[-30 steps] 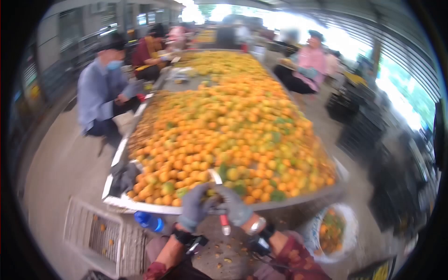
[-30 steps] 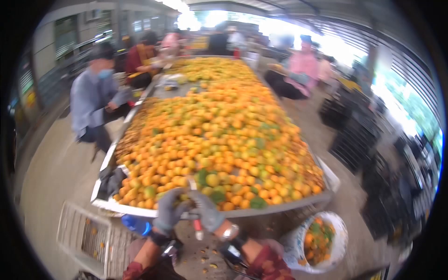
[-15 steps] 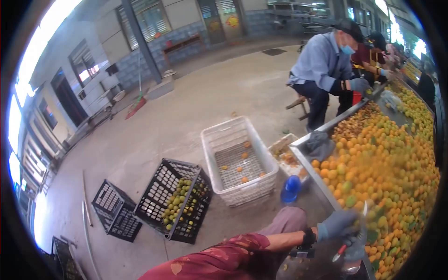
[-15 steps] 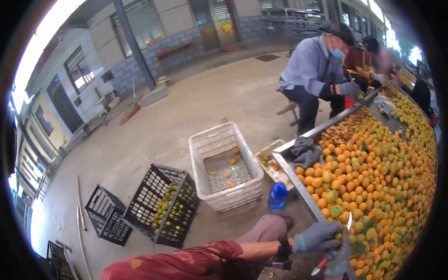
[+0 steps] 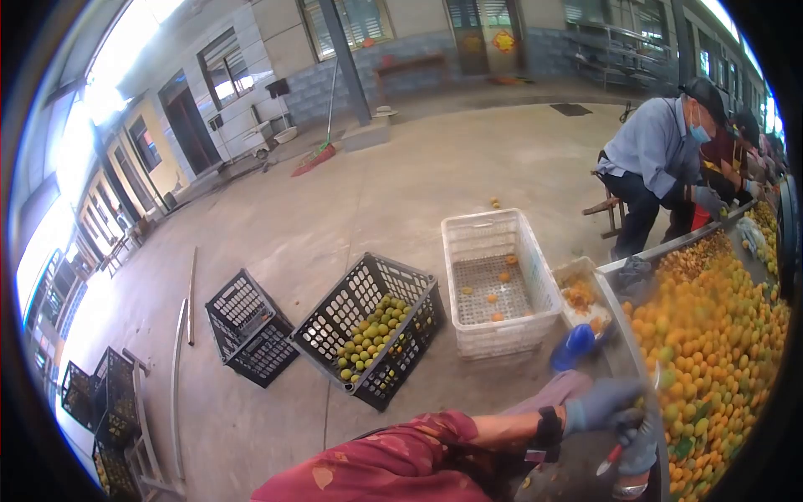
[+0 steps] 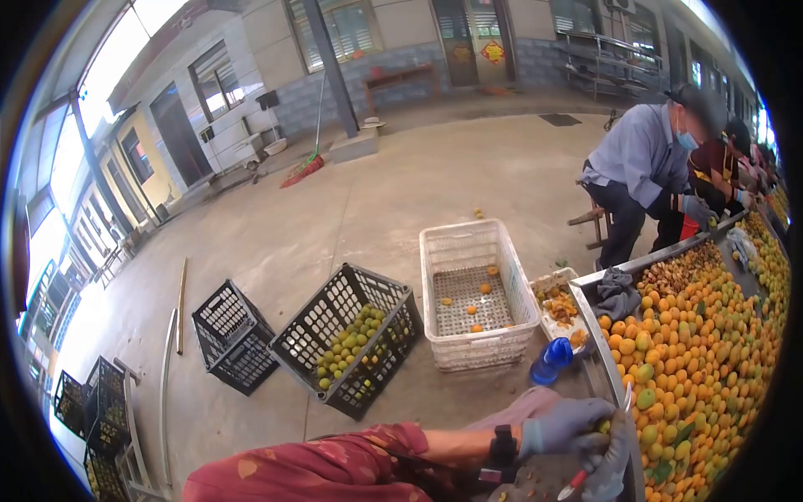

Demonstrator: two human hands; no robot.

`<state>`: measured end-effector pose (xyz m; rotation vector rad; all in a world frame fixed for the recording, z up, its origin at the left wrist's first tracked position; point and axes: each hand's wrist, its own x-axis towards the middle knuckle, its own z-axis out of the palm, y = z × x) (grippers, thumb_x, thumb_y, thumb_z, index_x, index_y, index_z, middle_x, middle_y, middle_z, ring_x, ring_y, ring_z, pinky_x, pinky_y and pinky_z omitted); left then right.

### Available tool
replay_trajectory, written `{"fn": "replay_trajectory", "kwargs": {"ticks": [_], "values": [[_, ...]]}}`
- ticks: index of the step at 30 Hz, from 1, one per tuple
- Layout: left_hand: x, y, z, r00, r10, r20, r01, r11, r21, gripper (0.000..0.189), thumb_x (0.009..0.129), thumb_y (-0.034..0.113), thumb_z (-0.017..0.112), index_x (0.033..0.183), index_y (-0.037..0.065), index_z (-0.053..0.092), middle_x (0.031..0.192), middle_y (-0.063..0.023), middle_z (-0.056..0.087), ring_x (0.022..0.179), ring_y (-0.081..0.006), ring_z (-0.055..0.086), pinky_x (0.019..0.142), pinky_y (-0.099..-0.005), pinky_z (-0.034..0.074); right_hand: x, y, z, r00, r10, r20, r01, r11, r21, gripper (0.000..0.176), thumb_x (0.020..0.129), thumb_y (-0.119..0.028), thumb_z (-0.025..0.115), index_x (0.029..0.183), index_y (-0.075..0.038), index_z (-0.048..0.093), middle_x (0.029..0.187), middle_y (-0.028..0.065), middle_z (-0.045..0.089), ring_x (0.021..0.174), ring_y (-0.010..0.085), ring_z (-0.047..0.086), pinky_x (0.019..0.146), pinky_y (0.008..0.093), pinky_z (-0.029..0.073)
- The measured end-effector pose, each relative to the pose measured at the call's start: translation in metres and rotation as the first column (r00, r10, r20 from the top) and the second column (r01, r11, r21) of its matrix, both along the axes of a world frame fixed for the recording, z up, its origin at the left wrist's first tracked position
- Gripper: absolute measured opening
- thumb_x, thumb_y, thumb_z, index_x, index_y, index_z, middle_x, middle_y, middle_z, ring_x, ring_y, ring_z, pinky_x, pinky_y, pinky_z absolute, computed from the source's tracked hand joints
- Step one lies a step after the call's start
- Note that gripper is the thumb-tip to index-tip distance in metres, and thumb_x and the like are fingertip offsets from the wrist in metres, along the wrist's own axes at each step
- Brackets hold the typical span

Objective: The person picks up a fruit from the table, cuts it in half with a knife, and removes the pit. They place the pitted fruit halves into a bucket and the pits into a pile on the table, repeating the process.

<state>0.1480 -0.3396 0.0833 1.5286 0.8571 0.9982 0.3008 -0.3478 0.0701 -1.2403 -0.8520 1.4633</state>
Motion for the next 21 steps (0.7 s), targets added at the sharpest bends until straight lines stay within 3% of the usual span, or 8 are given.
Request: {"fn": "replay_trajectory", "kwargs": {"ticks": [2, 4, 8, 11, 13, 15, 19, 21], "values": [[-0.019, -0.013, 0.031, 0.994, -0.061, 0.088, 0.073, 0.987, -0.143, 0.033, 0.088, 0.025, 0.06, 0.115, 0.008, 0.053, 0.094, -0.0139, 0.063, 0.088, -0.0297, 0.065, 0.076, -0.0332, 0.05, -0.03, -0.017, 0.028, 0.998, -0.043, 0.054, 0.038, 0.995, 0.096, 0.044, 0.092, -0.049, 0.049, 0.074, -0.01, 0.059, 0.052, -0.0025, 0.049, 0.037, 0.0038, 0.036, 0.034, 0.0173, 0.022], [-0.036, -0.028, 0.057, 0.974, 0.057, -0.217, -0.052, 0.998, 0.029, 0.033, 0.089, 0.026, 0.059, 0.116, 0.008, 0.053, 0.093, -0.0128, 0.064, 0.086, -0.0285, 0.065, 0.076, -0.0327, 0.05, -0.042, -0.025, 0.039, 0.992, -0.081, 0.1, 0.061, 0.98, 0.191, 0.044, 0.093, -0.048, 0.048, 0.075, -0.009, 0.059, 0.052, -0.0026, 0.048, 0.038, 0.0037, 0.036, 0.035, 0.0172, 0.022], [-0.047, -0.038, 0.05, 0.96, 0.179, -0.214, -0.139, 0.972, 0.191, 0.033, 0.09, 0.028, 0.058, 0.116, 0.009, 0.053, 0.092, -0.012, 0.065, 0.086, -0.0281, 0.066, 0.076, -0.0323, 0.05, -0.03, -0.012, 0.03, 0.976, 0.214, 0.047, -0.218, 0.97, 0.112, 0.044, 0.093, -0.047, 0.048, 0.076, -0.008, 0.059, 0.05, -0.0039, 0.043, 0.036, 0.0038, 0.032, 0.034, 0.0181, 0.021], [-0.059, -0.048, 0.055, 0.965, 0.213, -0.15, -0.19, 0.969, 0.157, 0.031, 0.09, 0.025, 0.059, 0.115, 0.008, 0.054, 0.091, -0.0118, 0.065, 0.087, -0.0271, 0.066, 0.075, -0.0323, 0.051, -0.05, -0.01, 0.041, 0.963, 0.267, -0.033, -0.265, 0.963, 0.049, 0.046, 0.091, -0.051, 0.049, 0.072, -0.01, 0.056, 0.048, -0.0047, 0.039, 0.035, 0.0038, 0.029, 0.033, 0.019, 0.02], [-0.072, -0.052, 0.061, 0.984, 0.125, 0.126, -0.114, 0.989, -0.089, 0.031, 0.088, 0.021, 0.062, 0.114, 0.006, 0.055, 0.092, -0.0118, 0.065, 0.086, -0.0261, 0.066, 0.074, -0.0326, 0.051, -0.078, -0.011, 0.049, 0.966, 0.237, -0.102, -0.231, 0.971, 0.064, 0.047, 0.088, -0.056, 0.052, 0.068, -0.013, 0.052, 0.046, -0.0057, 0.035, 0.033, 0.004, 0.027, 0.031, 0.0193, 0.019], [-0.101, -0.057, 0.045, 0.905, 0.425, 0.01, -0.381, 0.8, 0.463, 0.034, 0.084, 0.013, 0.066, 0.115, 0.004, 0.055, 0.098, -0.0131, 0.063, 0.084, -0.0196, 0.064, 0.074, -0.0322, 0.051, -0.1, -0.015, 0.072, 0.835, 0.532, -0.142, -0.521, 0.846, 0.108, 0.041, 0.095, -0.047, 0.044, 0.103, -0.008, 0.056, 0.054, -0.0029, 0.047, 0.035, 0.0026, 0.032, 0.031, 0.0181, 0.022], [-0.194, -0.121, 0.088, 0.702, 0.712, 0.026, -0.553, 0.522, 0.649, 0.03, 0.086, 0.01, 0.065, 0.114, 0.001, 0.056, 0.092, -0.0066, 0.065, 0.081, -0.0119, 0.063, 0.07, -0.025, 0.052, -0.151, -0.036, 0.1, 0.74, 0.652, -0.162, -0.595, 0.748, 0.294, 0.041, 0.098, -0.042, 0.039, 0.105, -0.005, 0.056, 0.052, -0.0029, 0.044, 0.035, 0.004, 0.031, 0.032, 0.0185, 0.022], [-0.238, -0.159, 0.121, 0.553, 0.809, 0.197, -0.786, 0.429, 0.446, 0.025, 0.087, 0.013, 0.066, 0.108, 0.003, 0.059, 0.082, -0.0032, 0.062, 0.062, -0.0059, 0.054, 0.053, -0.0208, 0.046, -0.154, -0.037, 0.111, 0.653, 0.75, -0.105, -0.684, 0.644, 0.343, 0.042, 0.101, -0.039, 0.035, 0.106, -0.003, 0.056, 0.051, -0.0024, 0.042, 0.035, 0.0051, 0.031, 0.032, 0.019, 0.022]]}}
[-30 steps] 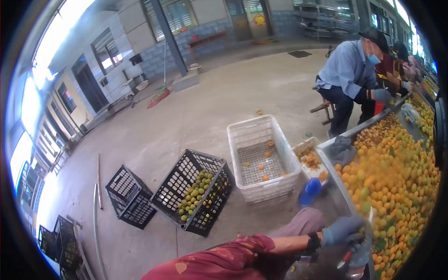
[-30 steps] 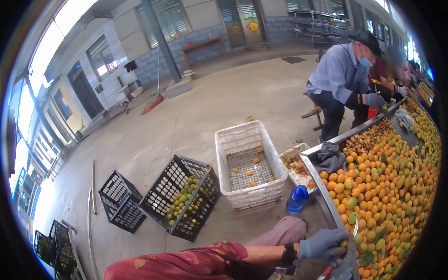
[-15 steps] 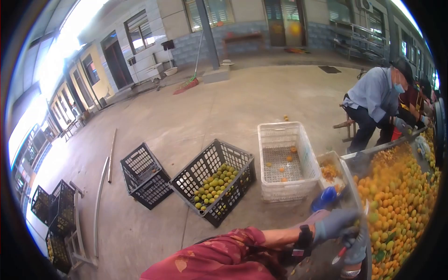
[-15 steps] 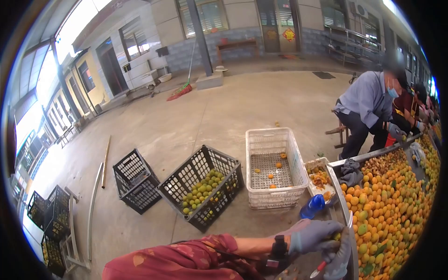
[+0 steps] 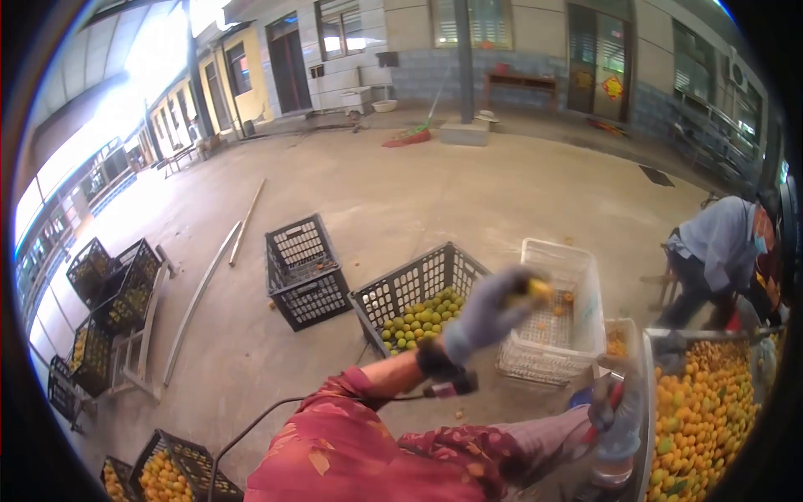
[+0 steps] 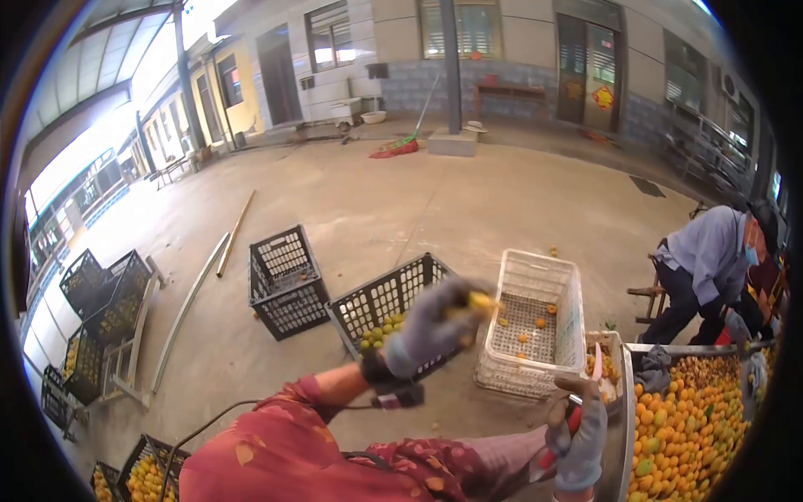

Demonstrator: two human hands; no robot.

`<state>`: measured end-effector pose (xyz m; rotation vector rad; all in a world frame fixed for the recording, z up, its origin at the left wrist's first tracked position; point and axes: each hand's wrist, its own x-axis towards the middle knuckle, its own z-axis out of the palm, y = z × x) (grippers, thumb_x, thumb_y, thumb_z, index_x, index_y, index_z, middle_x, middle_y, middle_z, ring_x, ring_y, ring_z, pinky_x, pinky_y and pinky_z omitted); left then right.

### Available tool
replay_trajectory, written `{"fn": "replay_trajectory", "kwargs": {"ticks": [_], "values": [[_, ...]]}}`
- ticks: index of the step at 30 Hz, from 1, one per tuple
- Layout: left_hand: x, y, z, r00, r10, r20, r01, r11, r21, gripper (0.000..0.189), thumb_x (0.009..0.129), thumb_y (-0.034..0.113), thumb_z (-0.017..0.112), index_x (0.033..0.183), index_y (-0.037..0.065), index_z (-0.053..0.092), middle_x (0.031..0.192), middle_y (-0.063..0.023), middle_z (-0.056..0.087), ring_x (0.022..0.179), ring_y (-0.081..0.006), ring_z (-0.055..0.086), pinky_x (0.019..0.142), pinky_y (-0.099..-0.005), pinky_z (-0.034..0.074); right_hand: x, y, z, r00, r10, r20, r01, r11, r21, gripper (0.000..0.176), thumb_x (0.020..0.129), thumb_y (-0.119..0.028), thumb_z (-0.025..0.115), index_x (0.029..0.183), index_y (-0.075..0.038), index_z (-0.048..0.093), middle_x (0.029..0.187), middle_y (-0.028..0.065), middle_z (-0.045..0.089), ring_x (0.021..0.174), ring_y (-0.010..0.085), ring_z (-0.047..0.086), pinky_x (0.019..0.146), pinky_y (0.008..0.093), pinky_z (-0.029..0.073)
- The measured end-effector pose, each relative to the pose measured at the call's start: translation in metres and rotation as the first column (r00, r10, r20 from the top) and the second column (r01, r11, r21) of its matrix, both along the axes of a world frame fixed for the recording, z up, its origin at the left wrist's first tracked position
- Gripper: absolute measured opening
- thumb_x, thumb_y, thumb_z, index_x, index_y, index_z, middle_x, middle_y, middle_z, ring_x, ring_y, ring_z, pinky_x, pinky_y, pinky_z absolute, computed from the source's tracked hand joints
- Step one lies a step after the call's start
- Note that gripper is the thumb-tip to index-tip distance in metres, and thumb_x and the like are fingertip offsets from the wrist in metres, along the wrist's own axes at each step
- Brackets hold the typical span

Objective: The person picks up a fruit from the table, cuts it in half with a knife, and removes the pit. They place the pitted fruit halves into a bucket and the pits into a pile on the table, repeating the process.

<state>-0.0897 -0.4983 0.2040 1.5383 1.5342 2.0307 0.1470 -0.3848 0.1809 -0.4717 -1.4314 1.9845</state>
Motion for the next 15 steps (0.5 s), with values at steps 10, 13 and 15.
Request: {"fn": "replay_trajectory", "kwargs": {"ticks": [10, 13, 15], "values": [[-0.079, -0.04, 0.034, 0.954, 0.3, -0.009, -0.293, 0.935, 0.2, 0.024, 0.091, 0.013, 0.06, 0.111, 0.0, 0.058, 0.085, -0.0023, 0.061, 0.071, -0.0041, 0.054, 0.061, -0.0177, 0.045, 0.051, 0.005, -0.035, 0.951, -0.277, 0.136, 0.289, 0.955, -0.074, 0.045, 0.098, -0.044, 0.04, 0.105, -0.003, 0.056, 0.051, -0.0034, 0.041, 0.032, 0.0042, 0.028, 0.029, 0.0185, 0.022], [-0.075, -0.012, 0.035, 0.903, 0.37, -0.22, -0.332, 0.923, 0.194, 0.02, 0.093, 0.012, 0.055, 0.108, 0.0, 0.059, 0.092, -0.003, 0.061, 0.075, -0.0064, 0.055, 0.062, -0.0195, 0.045, 0.097, 0.007, -0.043, 0.963, -0.258, 0.085, 0.259, 0.966, -0.007, 0.05, 0.098, -0.046, 0.038, 0.113, -0.001, 0.054, 0.058, 0.0017, 0.054, 0.035, 0.0038, 0.034, 0.033, 0.018, 0.026], [-0.091, -0.003, 0.041, 0.887, 0.461, -0.033, -0.431, 0.85, 0.302, 0.02, 0.093, 0.011, 0.052, 0.109, 0.005, 0.061, 0.088, 0.0002, 0.058, 0.068, -0.0051, 0.051, 0.059, -0.02, 0.042, 0.121, -0.01, -0.03, 0.937, -0.337, 0.089, 0.34, 0.94, -0.014, 0.049, 0.097, -0.044, 0.04, 0.113, 0.0, 0.055, 0.061, 0.0007, 0.056, 0.038, 0.0031, 0.037, 0.036, 0.0179, 0.03]]}}
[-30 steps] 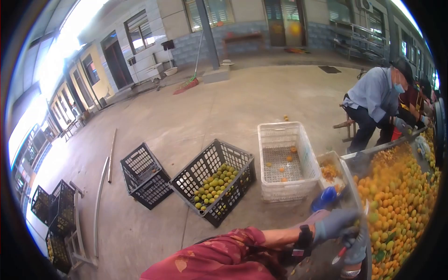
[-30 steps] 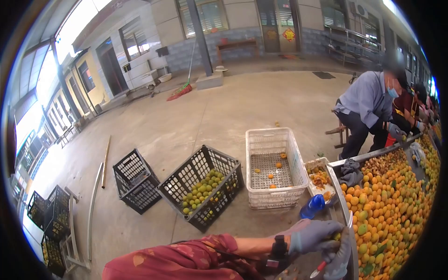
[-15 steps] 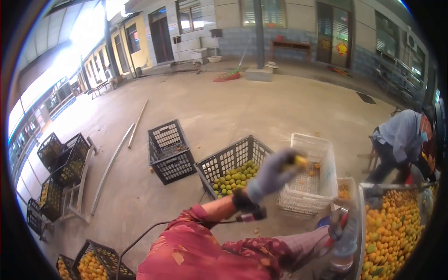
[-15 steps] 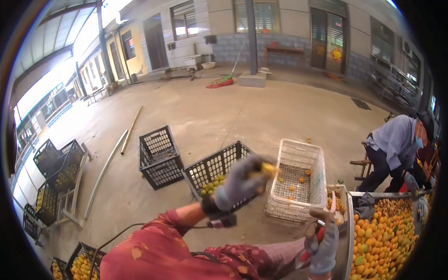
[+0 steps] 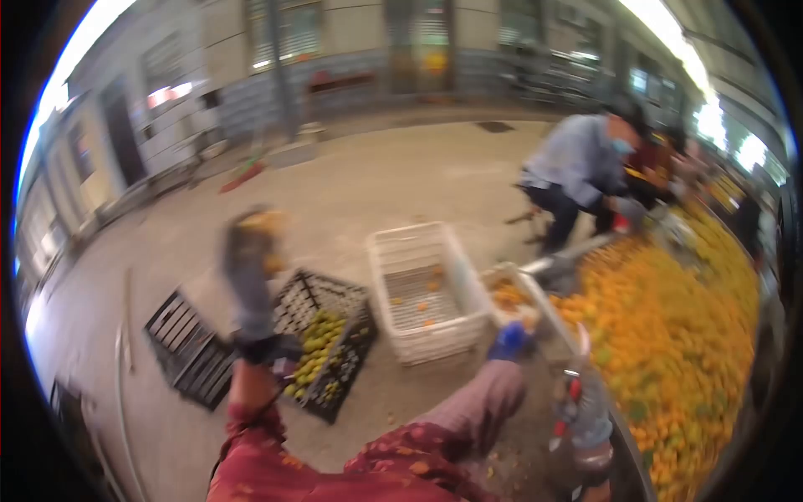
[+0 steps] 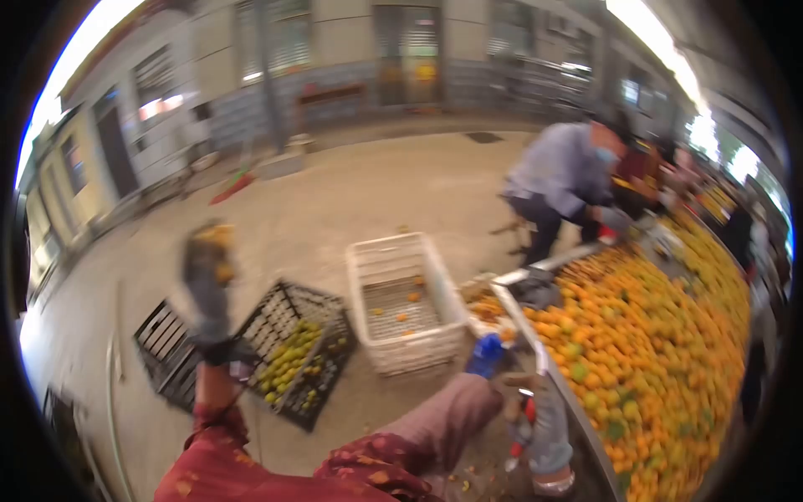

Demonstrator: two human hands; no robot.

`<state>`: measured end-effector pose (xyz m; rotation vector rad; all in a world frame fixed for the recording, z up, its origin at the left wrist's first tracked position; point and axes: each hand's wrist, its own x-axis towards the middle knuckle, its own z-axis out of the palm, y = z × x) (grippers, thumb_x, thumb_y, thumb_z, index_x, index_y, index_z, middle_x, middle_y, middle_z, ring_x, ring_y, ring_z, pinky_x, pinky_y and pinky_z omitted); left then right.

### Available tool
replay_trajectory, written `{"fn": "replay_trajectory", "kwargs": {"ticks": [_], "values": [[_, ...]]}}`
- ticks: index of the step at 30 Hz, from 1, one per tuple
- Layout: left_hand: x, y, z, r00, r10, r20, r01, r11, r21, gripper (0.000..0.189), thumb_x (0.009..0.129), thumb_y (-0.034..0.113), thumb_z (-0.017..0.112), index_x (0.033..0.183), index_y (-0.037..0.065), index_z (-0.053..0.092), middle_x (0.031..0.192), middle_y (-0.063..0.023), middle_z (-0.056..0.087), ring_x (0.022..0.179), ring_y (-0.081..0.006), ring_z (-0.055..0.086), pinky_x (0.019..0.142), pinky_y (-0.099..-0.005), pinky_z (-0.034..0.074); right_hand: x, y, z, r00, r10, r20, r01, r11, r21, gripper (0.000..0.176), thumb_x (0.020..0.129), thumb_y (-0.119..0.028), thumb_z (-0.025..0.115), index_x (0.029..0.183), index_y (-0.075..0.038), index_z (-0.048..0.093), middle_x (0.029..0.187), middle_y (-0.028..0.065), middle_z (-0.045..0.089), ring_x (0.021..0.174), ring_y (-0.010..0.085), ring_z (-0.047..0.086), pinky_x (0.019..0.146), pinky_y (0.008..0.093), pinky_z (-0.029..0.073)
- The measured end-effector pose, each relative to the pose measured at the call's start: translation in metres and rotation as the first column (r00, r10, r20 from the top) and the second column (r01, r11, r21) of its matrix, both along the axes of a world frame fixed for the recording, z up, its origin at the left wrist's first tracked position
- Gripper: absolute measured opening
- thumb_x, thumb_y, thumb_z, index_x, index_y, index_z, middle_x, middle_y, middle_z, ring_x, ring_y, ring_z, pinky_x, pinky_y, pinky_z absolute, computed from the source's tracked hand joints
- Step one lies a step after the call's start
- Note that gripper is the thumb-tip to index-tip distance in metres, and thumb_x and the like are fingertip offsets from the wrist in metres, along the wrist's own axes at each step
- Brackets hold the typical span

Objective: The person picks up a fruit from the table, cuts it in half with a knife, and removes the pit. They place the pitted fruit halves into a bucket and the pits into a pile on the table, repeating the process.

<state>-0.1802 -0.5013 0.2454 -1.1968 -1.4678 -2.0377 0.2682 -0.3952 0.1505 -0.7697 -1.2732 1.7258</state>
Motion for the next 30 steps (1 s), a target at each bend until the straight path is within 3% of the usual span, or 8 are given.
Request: {"fn": "replay_trajectory", "kwargs": {"ticks": [1, 2, 3, 5, 7, 12, 29, 30], "values": [[-0.014, -0.008, 0.018, 0.987, 0.104, -0.12, -0.101, 0.994, 0.035, 0.024, 0.096, 0.016, 0.047, 0.111, 0.003, 0.059, 0.088, 0.0012, 0.058, 0.067, -0.0057, 0.051, 0.055, -0.0217, 0.042, 0.014, 0.0, -0.005, 0.999, 0.039, -0.035, -0.036, 0.997, 0.071, 0.049, 0.097, -0.044, 0.04, 0.115, -0.001, 0.056, 0.063, 0.0001, 0.056, 0.038, 0.0028, 0.037, 0.037, 0.0175, 0.03], [-0.019, -0.018, 0.042, 0.992, -0.047, -0.121, 0.051, 0.998, 0.027, 0.024, 0.096, 0.016, 0.047, 0.111, 0.003, 0.059, 0.088, 0.0012, 0.058, 0.067, -0.0057, 0.051, 0.055, -0.0217, 0.042, 0.024, -0.008, 0.01, 1.0, -0.001, 0.007, 0.0, 0.998, 0.067, 0.047, 0.098, -0.041, 0.039, 0.118, -0.002, 0.055, 0.064, -0.0005, 0.056, 0.04, 0.0022, 0.038, 0.038, 0.0168, 0.031], [-0.022, -0.032, 0.07, 0.829, 0.37, -0.419, -0.345, 0.928, 0.139, 0.027, 0.096, 0.018, 0.045, 0.112, 0.0, 0.057, 0.088, -0.0049, 0.058, 0.068, -0.0147, 0.052, 0.056, -0.0285, 0.042, 0.033, -0.014, 0.019, 0.997, -0.076, 0.035, 0.079, 0.993, -0.086, 0.043, 0.099, -0.037, 0.037, 0.118, -0.003, 0.056, 0.065, -0.0016, 0.056, 0.043, 0.0015, 0.038, 0.04, 0.0161, 0.031], [-0.025, -0.056, 0.11, -0.099, 0.857, -0.506, -0.658, 0.325, 0.679, 0.034, 0.097, 0.023, 0.041, 0.112, -0.006, 0.051, 0.089, -0.017, 0.058, 0.07, -0.0328, 0.054, 0.058, -0.0421, 0.042, 0.058, -0.028, 0.027, 0.988, -0.155, -0.004, 0.154, 0.987, -0.048, 0.045, 0.097, -0.032, 0.039, 0.116, 0.007, 0.051, 0.066, 0.001, 0.053, 0.043, 0.0024, 0.036, 0.039, 0.0179, 0.03], [-0.043, -0.069, 0.118, -0.076, 0.881, -0.467, -0.68, 0.297, 0.67, 0.025, 0.085, 0.009, 0.047, 0.103, -0.006, 0.055, 0.071, -0.0094, 0.051, 0.053, -0.0241, 0.047, 0.047, -0.0372, 0.036, 0.078, -0.033, 0.022, 0.972, -0.229, -0.044, 0.229, 0.973, -0.021, 0.045, 0.097, -0.033, 0.037, 0.117, 0.006, 0.051, 0.065, -0.0014, 0.05, 0.045, 0.0022, 0.035, 0.041, 0.0179, 0.029], [0.015, 0.075, 0.076, 0.285, 0.785, -0.55, -0.538, 0.606, 0.586, 0.024, 0.085, 0.01, 0.048, 0.103, -0.005, 0.056, 0.073, -0.0092, 0.052, 0.056, -0.0245, 0.048, 0.049, -0.0374, 0.038, 0.098, -0.038, 0.014, 0.935, -0.345, -0.079, 0.335, 0.934, -0.122, 0.048, 0.099, -0.045, 0.036, 0.115, -0.003, 0.055, 0.064, -0.0005, 0.053, 0.042, 0.0023, 0.035, 0.04, 0.0173, 0.028], [0.144, 0.127, -0.013, 0.38, 0.476, -0.793, -0.366, 0.865, 0.343, 0.02, 0.089, 0.013, 0.053, 0.104, 0.0, 0.059, 0.081, -0.0085, 0.059, 0.066, -0.0262, 0.054, 0.058, -0.0385, 0.044, 0.108, -0.034, -0.005, 0.92, -0.386, -0.06, 0.383, 0.922, -0.06, 0.044, 0.099, -0.043, 0.039, 0.111, -0.004, 0.055, 0.064, -0.0003, 0.051, 0.038, 0.0014, 0.031, 0.036, 0.0173, 0.023], [0.158, 0.154, -0.046, 0.664, 0.09, -0.742, -0.175, 0.984, -0.037, 0.024, 0.094, 0.014, 0.047, 0.109, -0.002, 0.057, 0.098, -0.0121, 0.056, 0.085, -0.0243, 0.054, 0.076, -0.0365, 0.043, 0.106, -0.024, -0.013, 0.929, -0.365, -0.056, 0.359, 0.929, -0.093, 0.041, 0.099, -0.041, 0.04, 0.111, -0.006, 0.056, 0.062, -0.0008, 0.053, 0.038, 0.0014, 0.031, 0.036, 0.0171, 0.022]]}}
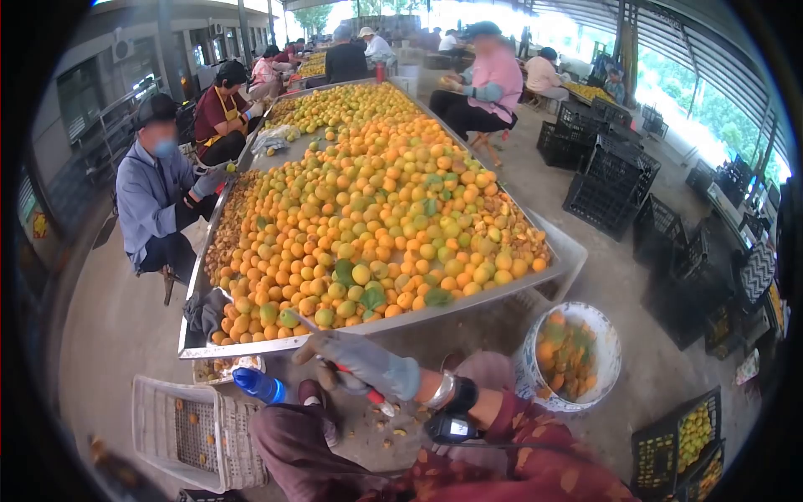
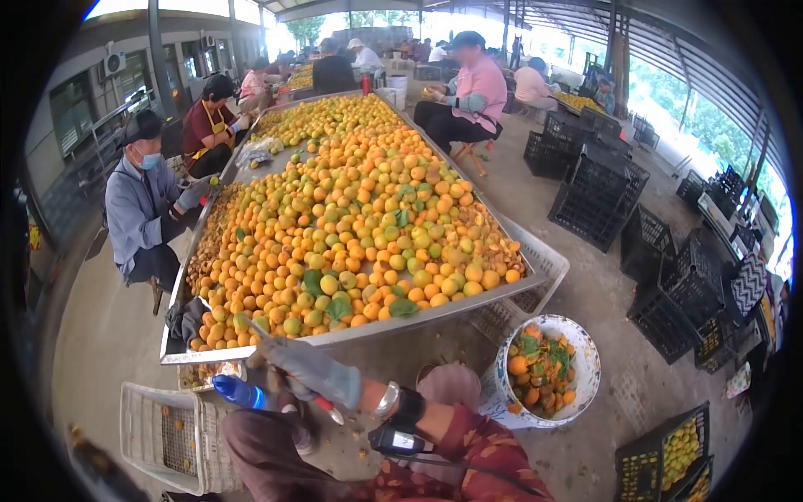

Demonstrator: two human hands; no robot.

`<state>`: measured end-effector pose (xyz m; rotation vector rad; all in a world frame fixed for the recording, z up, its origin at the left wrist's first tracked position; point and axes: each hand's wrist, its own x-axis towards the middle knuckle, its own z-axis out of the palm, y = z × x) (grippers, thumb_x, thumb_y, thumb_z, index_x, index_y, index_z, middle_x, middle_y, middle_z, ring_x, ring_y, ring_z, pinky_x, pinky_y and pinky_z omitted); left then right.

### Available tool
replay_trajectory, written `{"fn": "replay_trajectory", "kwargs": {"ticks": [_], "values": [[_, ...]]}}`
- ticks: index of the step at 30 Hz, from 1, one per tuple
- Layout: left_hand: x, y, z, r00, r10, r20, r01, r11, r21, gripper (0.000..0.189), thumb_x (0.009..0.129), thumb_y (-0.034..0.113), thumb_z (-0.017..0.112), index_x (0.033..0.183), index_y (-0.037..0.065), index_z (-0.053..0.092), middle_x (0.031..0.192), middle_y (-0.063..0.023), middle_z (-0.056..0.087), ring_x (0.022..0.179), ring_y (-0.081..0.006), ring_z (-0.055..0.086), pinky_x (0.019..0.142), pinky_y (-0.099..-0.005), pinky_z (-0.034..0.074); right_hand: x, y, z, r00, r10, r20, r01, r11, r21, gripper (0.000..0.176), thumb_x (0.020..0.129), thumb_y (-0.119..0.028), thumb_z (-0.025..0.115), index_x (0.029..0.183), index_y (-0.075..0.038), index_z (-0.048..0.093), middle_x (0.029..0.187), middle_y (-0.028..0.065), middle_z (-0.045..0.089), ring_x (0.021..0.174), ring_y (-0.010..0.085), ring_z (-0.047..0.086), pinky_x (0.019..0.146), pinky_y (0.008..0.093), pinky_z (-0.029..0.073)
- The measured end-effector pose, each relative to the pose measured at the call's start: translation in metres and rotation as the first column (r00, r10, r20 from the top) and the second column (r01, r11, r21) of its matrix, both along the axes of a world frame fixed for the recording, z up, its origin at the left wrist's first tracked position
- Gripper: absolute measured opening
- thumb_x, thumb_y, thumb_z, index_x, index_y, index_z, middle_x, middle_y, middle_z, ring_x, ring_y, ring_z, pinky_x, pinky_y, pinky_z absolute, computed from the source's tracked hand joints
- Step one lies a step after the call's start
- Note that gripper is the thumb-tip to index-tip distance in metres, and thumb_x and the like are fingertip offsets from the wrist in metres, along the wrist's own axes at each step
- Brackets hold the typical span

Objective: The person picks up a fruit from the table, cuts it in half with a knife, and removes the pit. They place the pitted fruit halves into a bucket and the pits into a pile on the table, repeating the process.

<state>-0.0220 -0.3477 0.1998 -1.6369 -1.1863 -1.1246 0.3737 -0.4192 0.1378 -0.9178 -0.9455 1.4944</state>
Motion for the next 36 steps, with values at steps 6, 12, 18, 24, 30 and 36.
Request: {"fn": "replay_trajectory", "kwargs": {"ticks": [6, 12, 18, 24, 30, 36], "values": [[0.194, 0.018, -0.081, 0.272, -0.474, 0.837, 0.962, 0.106, -0.252, 0.024, 0.088, 0.01, 0.058, 0.109, -0.002, 0.057, 0.096, -0.0077, 0.06, 0.083, -0.0128, 0.056, 0.071, -0.0247, 0.047, -0.012, 0.038, -0.022, 0.995, 0.017, -0.096, -0.023, 0.998, -0.064, 0.036, 0.097, -0.041, 0.046, 0.107, -0.007, 0.056, 0.061, -0.002, 0.055, 0.038, 0.0007, 0.034, 0.034, 0.0169, 0.021], [0.26, 0.012, -0.126, 0.205, -0.283, 0.937, 0.961, -0.123, -0.247, 0.022, 0.085, 0.004, 0.06, 0.105, -0.004, 0.058, 0.096, -0.0108, 0.065, 0.085, -0.0144, 0.061, 0.078, -0.027, 0.048, 0.01, 0.036, -0.036, 0.981, -0.124, -0.149, 0.086, 0.967, -0.238, 0.036, 0.095, -0.041, 0.051, 0.107, -0.007, 0.059, 0.062, -0.0056, 0.047, 0.038, 0.002, 0.03, 0.032, 0.019, 0.018], [0.274, 0.009, -0.125, 0.305, -0.521, 0.797, 0.923, -0.046, -0.383, 0.025, 0.083, 0.006, 0.062, 0.105, -0.004, 0.058, 0.091, -0.0142, 0.066, 0.081, -0.019, 0.064, 0.075, -0.0296, 0.05, 0.023, 0.033, -0.056, 0.993, -0.088, -0.073, 0.066, 0.961, -0.27, 0.037, 0.093, -0.048, 0.052, 0.093, -0.011, 0.056, 0.055, -0.0064, 0.041, 0.036, 0.0028, 0.028, 0.032, 0.0196, 0.016], [0.279, 0.007, -0.112, 0.392, -0.678, 0.621, 0.86, 0.03, -0.51, 0.028, 0.08, 0.008, 0.064, 0.105, -0.003, 0.059, 0.087, -0.0195, 0.064, 0.078, -0.0326, 0.064, 0.071, -0.0351, 0.05, 0.029, 0.025, -0.049, 0.993, -0.083, -0.084, 0.059, 0.965, -0.256, 0.039, 0.091, -0.051, 0.055, 0.086, -0.012, 0.05, 0.056, -0.0065, 0.042, 0.036, 0.0027, 0.027, 0.033, 0.0188, 0.019], [0.28, 0.007, -0.114, 0.423, -0.701, 0.574, 0.84, 0.066, -0.539, 0.029, 0.079, 0.015, 0.066, 0.103, -0.001, 0.06, 0.084, -0.0184, 0.064, 0.074, -0.0344, 0.063, 0.067, -0.0369, 0.05, 0.034, 0.021, -0.058, 0.942, 0.043, -0.334, -0.107, 0.978, -0.178, 0.032, 0.092, -0.043, 0.056, 0.095, -0.012, 0.053, 0.061, -0.0053, 0.045, 0.038, 0.002, 0.029, 0.036, 0.0175, 0.021], [0.287, 0.004, -0.128, 0.492, -0.667, 0.559, 0.846, 0.214, -0.489, 0.033, 0.078, 0.024, 0.07, 0.102, 0.002, 0.061, 0.081, -0.0165, 0.064, 0.072, -0.0327, 0.064, 0.065, -0.036, 0.051, 0.028, 0.02, -0.064, 0.815, -0.028, -0.578, -0.108, 0.974, -0.199, 0.022, 0.094, -0.034, 0.056, 0.097, -0.012, 0.054, 0.061, -0.005, 0.046, 0.039, 0.0015, 0.028, 0.037, 0.0179, 0.019]]}}
